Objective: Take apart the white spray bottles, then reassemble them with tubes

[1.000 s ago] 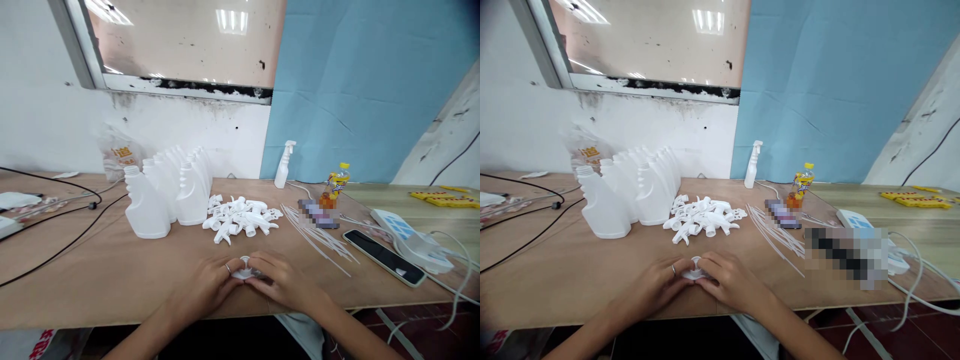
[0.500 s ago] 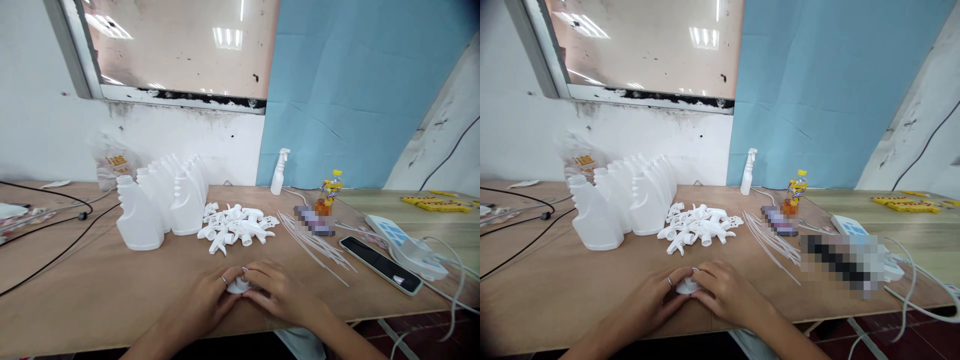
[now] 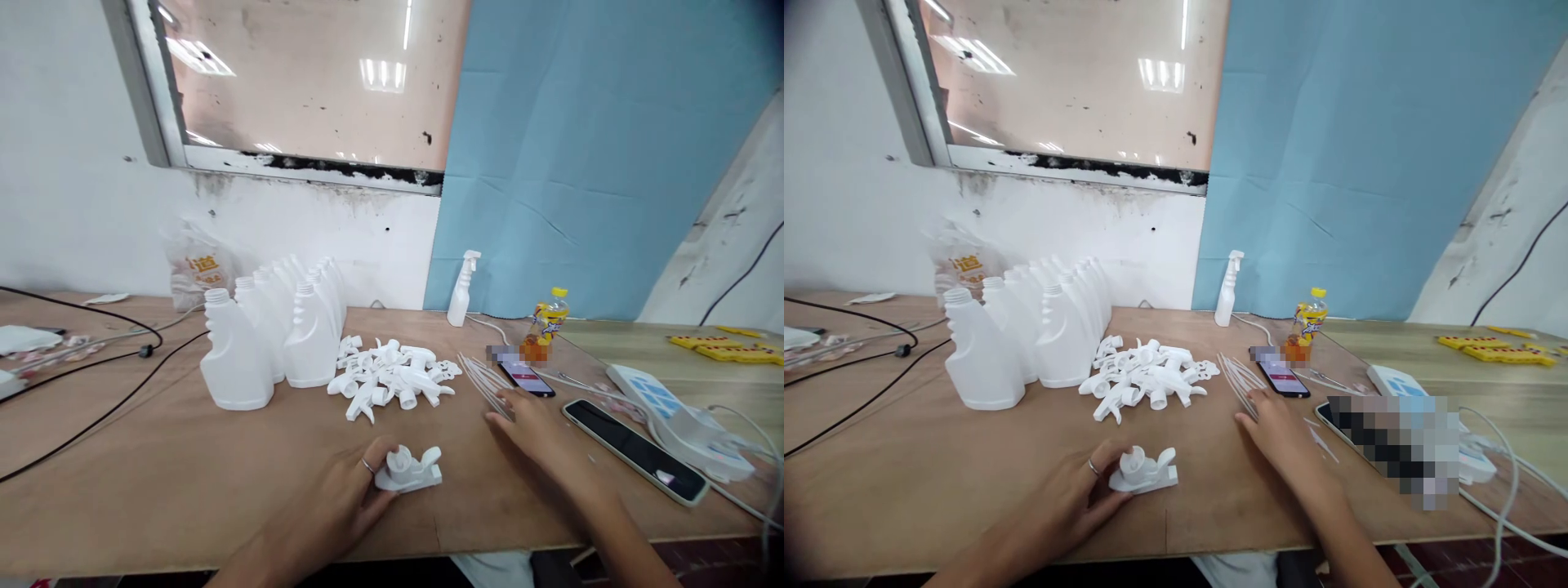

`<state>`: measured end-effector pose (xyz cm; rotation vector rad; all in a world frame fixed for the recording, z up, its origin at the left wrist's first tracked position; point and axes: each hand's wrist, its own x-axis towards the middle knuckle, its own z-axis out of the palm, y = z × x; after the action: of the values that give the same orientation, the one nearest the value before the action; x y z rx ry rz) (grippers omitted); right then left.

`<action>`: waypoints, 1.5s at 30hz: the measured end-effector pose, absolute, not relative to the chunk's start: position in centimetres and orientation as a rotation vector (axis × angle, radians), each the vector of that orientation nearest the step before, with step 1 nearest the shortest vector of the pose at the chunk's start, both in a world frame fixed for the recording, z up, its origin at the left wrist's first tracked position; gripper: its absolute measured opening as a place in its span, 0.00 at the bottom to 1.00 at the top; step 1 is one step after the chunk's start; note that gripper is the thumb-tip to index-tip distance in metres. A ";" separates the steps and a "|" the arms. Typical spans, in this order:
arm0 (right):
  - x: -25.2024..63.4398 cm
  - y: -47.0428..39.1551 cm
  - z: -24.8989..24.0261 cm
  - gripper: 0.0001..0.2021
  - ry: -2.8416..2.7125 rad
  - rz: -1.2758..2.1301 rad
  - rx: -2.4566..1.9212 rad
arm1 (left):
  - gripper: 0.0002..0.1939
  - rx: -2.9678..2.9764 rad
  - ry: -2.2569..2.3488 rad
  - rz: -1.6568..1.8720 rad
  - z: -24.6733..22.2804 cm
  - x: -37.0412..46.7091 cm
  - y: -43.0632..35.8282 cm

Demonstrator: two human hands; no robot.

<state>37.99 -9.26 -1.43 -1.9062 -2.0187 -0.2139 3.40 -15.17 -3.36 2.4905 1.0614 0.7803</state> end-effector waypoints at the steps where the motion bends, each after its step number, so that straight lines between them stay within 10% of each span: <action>1: 38.3 -9.0 -1.7 0.09 -2.033 -0.188 -1.987 | 0.12 2.496 1.070 0.768 -3.2 3.4 -15.2; 16: 38.0 -8.9 -0.6 0.09 -1.770 -0.231 -2.187 | 0.08 2.788 0.915 0.865 -3.3 2.7 -15.1; 24: 33.7 -10.9 1.9 0.28 -1.380 0.800 -1.014 | 0.17 2.533 0.943 0.849 -3.5 2.8 -15.2; 30: 29.6 -12.4 2.0 0.16 -1.202 1.338 -0.697 | 0.18 2.498 0.935 0.872 -3.8 2.9 -15.1; 45: 21.9 -14.7 1.3 0.13 -1.155 1.591 -0.336 | 0.18 2.489 0.876 0.860 -3.8 3.2 -14.8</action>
<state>21.91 -14.70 1.33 -0.3360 -1.1553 1.5906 3.15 -14.81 -3.77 2.4889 0.8762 0.8600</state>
